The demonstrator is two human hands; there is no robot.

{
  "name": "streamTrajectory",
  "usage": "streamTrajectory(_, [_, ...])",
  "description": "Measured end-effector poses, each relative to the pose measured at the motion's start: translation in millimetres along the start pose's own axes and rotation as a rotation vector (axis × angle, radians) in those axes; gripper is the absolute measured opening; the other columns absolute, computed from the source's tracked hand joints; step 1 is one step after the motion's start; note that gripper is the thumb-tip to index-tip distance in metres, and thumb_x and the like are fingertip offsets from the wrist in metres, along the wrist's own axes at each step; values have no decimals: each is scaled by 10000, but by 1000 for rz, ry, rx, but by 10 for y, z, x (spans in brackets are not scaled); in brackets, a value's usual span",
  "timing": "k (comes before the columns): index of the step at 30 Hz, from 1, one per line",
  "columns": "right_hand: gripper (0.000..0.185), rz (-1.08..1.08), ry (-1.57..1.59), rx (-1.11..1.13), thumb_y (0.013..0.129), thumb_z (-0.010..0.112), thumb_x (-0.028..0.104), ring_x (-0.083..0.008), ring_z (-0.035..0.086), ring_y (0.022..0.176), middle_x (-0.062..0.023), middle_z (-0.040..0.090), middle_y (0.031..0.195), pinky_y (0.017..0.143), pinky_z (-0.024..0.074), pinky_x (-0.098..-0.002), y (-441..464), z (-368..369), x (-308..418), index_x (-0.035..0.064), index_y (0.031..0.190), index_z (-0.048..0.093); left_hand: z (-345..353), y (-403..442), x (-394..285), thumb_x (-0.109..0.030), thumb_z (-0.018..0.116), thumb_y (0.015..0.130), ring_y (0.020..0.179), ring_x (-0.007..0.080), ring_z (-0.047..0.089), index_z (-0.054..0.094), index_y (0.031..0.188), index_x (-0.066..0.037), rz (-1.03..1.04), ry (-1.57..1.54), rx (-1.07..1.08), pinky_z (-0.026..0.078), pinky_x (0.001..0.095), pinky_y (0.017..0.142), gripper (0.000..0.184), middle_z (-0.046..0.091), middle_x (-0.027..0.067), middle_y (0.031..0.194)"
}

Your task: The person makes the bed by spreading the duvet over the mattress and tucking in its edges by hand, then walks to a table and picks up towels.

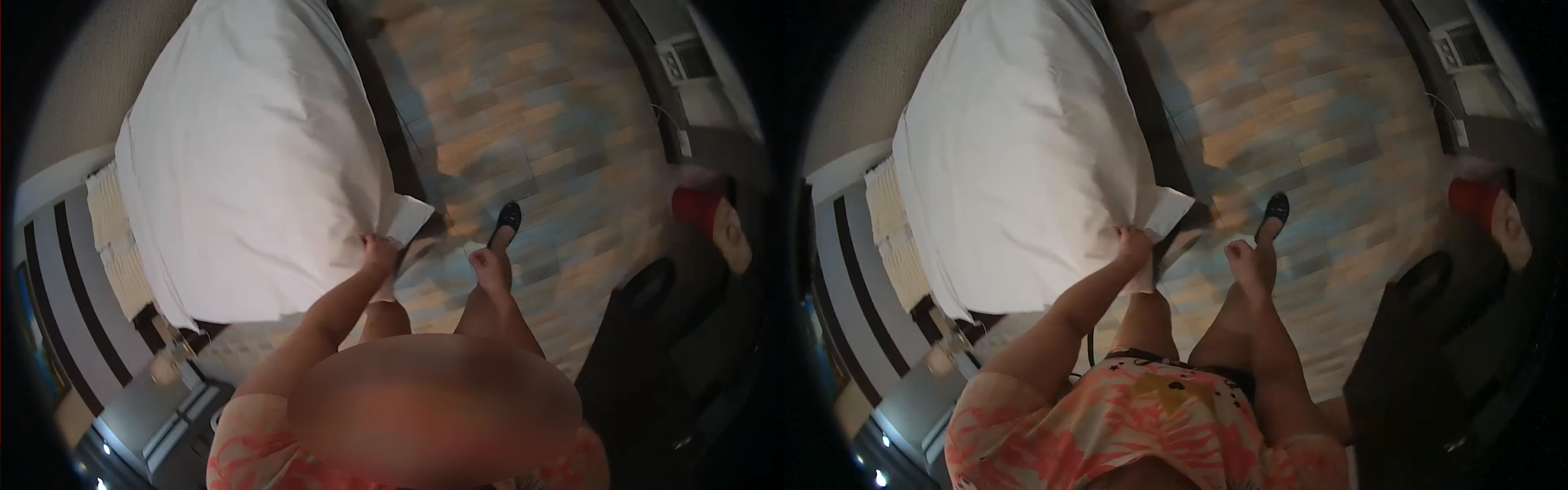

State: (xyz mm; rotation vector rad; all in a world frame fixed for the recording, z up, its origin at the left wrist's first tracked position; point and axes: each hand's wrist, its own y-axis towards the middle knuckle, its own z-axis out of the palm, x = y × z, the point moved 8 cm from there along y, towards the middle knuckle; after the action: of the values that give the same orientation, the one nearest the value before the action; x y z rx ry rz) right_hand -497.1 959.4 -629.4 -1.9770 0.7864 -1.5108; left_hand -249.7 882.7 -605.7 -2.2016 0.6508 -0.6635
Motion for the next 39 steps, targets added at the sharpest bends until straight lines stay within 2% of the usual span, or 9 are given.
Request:
streamTrajectory(6, [177,256,107,-60,767,528,141,-122,494,647,-57,536,701,588,422,-274,-112,-2117,-1446,-19,837,556,-1594,-1058,-1211,-141,576,528,847,264,509,596,821,-104,792,-947,-324,371,386,767,295,569,93,833])
streamTrajectory(9, [231,421,-836,86,813,479,163,-265,541,842,-131,569,942,718,427,-342,-253,-3243,-2068,-2,958,551,-2058,-1240,-1547,-110,572,608,911,236,523,582,886,-86,883,-1183,-313,413,344,773,279,560,113,932])
streamTrajectory(12, [199,303,-1549,351,799,488,131,-216,554,797,-124,573,927,638,450,-330,-212,-3664,-2090,-11,910,574,-891,-916,-1256,-180,521,758,795,188,551,521,1023,-81,-306,-1763,18,435,314,660,283,567,99,884])
streamTrajectory(14, [183,688,-428,-162,796,502,138,-183,547,686,-98,565,783,579,446,-315,-246,-3955,-2095,-4,883,580,428,-1059,-1111,-288,417,798,723,167,545,523,977,-92,-1104,-2369,87,418,293,595,286,573,54,783])
streamTrajectory(19, [104,240,-66,111,786,504,80,-112,454,525,-44,511,635,487,394,-260,614,-2914,-1385,-15,751,528,1805,-1660,-390,-488,277,855,817,174,517,452,1084,-68,-2031,-2694,-916,423,320,670,510,543,62,913])
streamTrajectory(26, [90,-48,10,318,763,556,112,-98,500,558,-42,551,642,491,393,-204,1125,-733,-512,22,763,553,347,-1419,486,-416,371,846,1142,286,349,276,1259,-61,-761,-3240,-1268,276,444,958,553,336,95,1276])
streamTrajectory(30, [529,615,74,520,724,590,436,-210,528,871,-143,542,983,721,436,-362,427,665,206,20,1036,493,507,-1556,46,-99,541,744,958,204,463,447,1071,8,-912,-2934,-596,351,350,846,357,509,89,1039])
streamTrajectory(33, [638,1025,619,564,753,547,456,-263,435,1056,-157,442,1172,891,342,-420,-121,1588,674,12,1174,369,-196,-1883,306,33,428,701,814,231,561,444,1030,60,-753,-3003,-997,478,329,650,330,537,157,969])
streamTrajectory(39, [294,313,956,483,834,432,159,-261,517,939,-155,519,1050,847,410,-361,90,1548,1437,-24,1062,465,63,-2235,34,12,353,678,716,241,579,429,1008,86,-927,-2857,-797,504,351,538,347,555,174,888])
